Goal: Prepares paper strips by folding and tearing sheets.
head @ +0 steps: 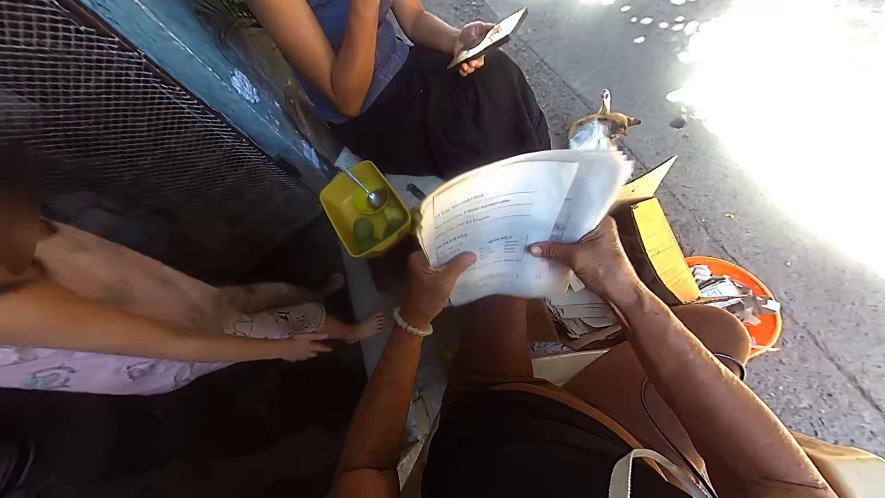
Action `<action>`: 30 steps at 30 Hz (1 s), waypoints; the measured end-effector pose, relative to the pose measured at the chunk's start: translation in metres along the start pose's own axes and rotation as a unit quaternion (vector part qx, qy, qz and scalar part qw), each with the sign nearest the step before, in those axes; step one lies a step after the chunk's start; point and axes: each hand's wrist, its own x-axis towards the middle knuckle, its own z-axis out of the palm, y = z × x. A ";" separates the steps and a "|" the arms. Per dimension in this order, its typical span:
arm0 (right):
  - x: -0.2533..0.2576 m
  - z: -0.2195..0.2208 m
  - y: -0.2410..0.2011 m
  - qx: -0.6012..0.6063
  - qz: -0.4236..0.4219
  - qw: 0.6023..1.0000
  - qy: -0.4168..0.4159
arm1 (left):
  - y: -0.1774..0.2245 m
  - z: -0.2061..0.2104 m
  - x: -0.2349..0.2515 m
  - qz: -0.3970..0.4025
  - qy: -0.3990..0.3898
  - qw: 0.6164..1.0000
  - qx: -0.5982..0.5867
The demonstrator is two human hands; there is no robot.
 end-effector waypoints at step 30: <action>-0.046 -0.015 0.031 -0.544 0.086 0.825 -0.123 | -0.083 0.123 -0.032 -0.231 -0.092 0.961 0.123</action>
